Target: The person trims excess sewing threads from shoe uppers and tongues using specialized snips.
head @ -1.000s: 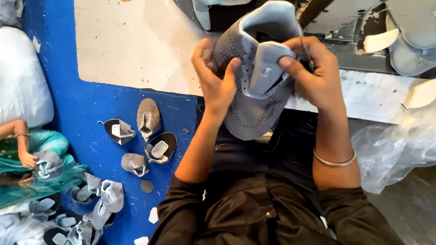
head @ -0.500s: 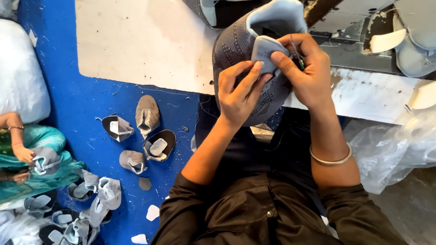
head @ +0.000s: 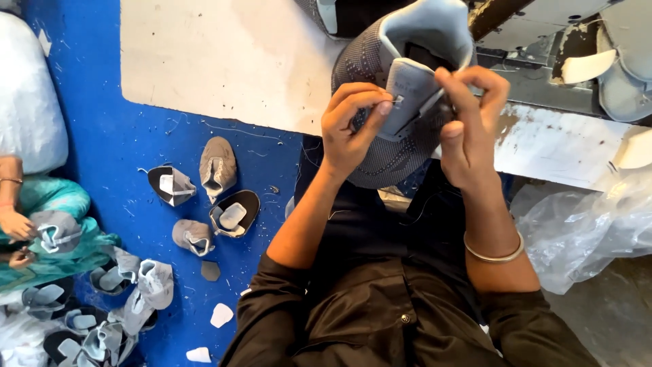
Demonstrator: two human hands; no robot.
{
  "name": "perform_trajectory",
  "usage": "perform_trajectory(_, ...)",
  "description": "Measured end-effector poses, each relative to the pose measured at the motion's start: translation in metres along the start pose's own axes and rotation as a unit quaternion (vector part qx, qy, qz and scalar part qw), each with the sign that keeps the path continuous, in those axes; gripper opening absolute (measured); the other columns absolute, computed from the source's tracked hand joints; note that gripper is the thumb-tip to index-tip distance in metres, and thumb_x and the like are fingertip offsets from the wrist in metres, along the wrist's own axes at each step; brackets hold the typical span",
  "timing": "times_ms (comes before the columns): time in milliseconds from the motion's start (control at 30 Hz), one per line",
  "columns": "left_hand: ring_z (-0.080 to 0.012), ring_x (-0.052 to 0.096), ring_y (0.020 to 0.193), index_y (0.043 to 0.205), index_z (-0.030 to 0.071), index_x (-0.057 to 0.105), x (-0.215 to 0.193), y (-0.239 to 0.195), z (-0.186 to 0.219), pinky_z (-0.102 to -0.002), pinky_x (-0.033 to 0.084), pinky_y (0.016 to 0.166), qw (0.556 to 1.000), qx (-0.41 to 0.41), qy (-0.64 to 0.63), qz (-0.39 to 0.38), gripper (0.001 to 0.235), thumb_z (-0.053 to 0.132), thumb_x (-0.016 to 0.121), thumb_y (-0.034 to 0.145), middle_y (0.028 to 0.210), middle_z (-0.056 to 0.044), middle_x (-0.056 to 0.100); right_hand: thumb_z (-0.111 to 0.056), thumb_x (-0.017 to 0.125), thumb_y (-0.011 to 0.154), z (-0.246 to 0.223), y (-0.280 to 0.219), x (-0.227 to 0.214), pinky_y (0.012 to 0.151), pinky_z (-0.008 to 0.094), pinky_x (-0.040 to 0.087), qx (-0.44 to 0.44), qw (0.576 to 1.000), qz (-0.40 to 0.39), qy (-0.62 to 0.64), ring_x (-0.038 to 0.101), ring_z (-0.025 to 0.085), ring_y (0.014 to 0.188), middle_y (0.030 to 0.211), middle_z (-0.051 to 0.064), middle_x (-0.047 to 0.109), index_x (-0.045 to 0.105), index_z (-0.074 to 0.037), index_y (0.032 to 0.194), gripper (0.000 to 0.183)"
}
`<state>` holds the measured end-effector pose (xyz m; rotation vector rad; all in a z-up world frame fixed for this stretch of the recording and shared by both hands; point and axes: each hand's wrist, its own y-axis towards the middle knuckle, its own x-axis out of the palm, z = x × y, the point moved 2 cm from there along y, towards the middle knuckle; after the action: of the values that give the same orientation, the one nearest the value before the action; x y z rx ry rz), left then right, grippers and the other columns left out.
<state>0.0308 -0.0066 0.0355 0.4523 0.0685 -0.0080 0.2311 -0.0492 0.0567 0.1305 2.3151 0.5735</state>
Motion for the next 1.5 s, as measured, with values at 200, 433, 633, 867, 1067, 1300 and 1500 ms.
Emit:
perform_trajectory(200, -0.0155, 0.066, 0.11, 0.109, 0.002, 0.071, -0.004, -0.002, -0.017, -0.026, 0.054, 0.096, 0.983, -0.069, -0.165, -0.04, 0.011, 0.0, 0.074, 0.098, 0.117, -0.007, 0.065, -0.022, 0.093, 0.094, -0.02, 0.005, -0.003, 0.077, 0.031, 0.056, -0.008, 1.0, 0.01, -0.027, 0.067, 0.023, 0.096, 0.115, 0.007, 0.064, 0.073, -0.008, 0.126, 0.04)
perform_trajectory(433, -0.0115, 0.062, 0.102, 0.108, 0.006, 0.075, -0.005, 0.0, -0.013, -0.023, 0.054, 0.087, 0.99, -0.017, -0.119, -0.078, 0.014, 0.004, 0.079, 0.095, 0.114, -0.002, 0.056, -0.019, 0.095, 0.094, -0.027, 0.01, 0.0, 0.074, 0.033, 0.055, -0.021, 0.998, 0.038, -0.043, 0.068, 0.022, 0.09, 0.11, 0.007, 0.067, 0.072, -0.008, 0.119, 0.036)
perform_trajectory(633, -0.0096, 0.059, 0.098, 0.108, 0.007, 0.076, -0.005, 0.001, -0.012, -0.023, 0.052, 0.083, 0.988, -0.006, -0.119, -0.094, 0.013, 0.005, 0.079, 0.095, 0.114, -0.001, 0.051, -0.017, 0.091, 0.098, -0.025, 0.003, 0.009, 0.069, 0.03, 0.055, 0.006, 0.998, 0.049, -0.025, 0.068, 0.021, 0.088, 0.108, 0.006, 0.067, 0.073, -0.008, 0.119, 0.029)
perform_trajectory(867, -0.0094, 0.059, 0.091, 0.11, 0.004, 0.074, -0.01, -0.023, -0.036, -0.022, 0.05, 0.077, 0.984, -0.062, -0.166, -0.028, 0.013, 0.007, 0.078, 0.098, 0.117, -0.004, 0.055, -0.032, 0.073, 0.111, 0.019, -0.019, 0.018, 0.082, 0.022, 0.049, 0.145, 0.961, 0.043, 0.231, 0.061, 0.01, 0.092, 0.104, 0.004, 0.063, 0.065, -0.004, 0.12, 0.031)
perform_trajectory(1067, -0.0129, 0.058, 0.111, 0.133, 0.006, 0.054, -0.008, -0.041, -0.011, -0.029, 0.053, 0.1, 0.991, -0.052, -0.058, 0.108, 0.049, 0.014, 0.083, 0.094, 0.131, -0.006, 0.051, -0.048, 0.073, 0.109, 0.063, -0.017, 0.011, 0.088, 0.019, 0.042, 0.164, 0.922, 0.077, 0.342, 0.049, 0.006, 0.095, 0.112, -0.001, 0.052, 0.051, -0.001, 0.14, 0.06)
perform_trajectory(1300, -0.0242, 0.042, 0.147, 0.159, 0.011, 0.039, -0.009, -0.015, 0.013, -0.035, 0.04, 0.124, 0.98, 0.024, 0.197, 0.027, 0.062, 0.02, 0.073, 0.108, 0.165, -0.01, 0.038, -0.031, 0.091, 0.096, 0.05, -0.005, 0.002, 0.094, 0.026, 0.045, 0.09, 0.981, 0.047, 0.164, 0.053, 0.016, 0.116, 0.132, 0.009, 0.053, 0.057, -0.004, 0.134, 0.057)
perform_trajectory(1500, -0.0256, 0.036, 0.154, 0.155, 0.019, 0.046, -0.019, 0.054, 0.018, -0.042, 0.017, 0.129, 0.921, 0.115, 0.298, -0.224, 0.066, 0.033, 0.08, 0.1, 0.155, 0.002, 0.054, -0.022, 0.094, 0.091, 0.036, 0.006, -0.002, 0.113, 0.033, 0.049, 0.11, 0.979, 0.026, 0.167, 0.055, 0.025, 0.136, 0.15, 0.013, 0.052, 0.057, -0.003, 0.135, 0.06)
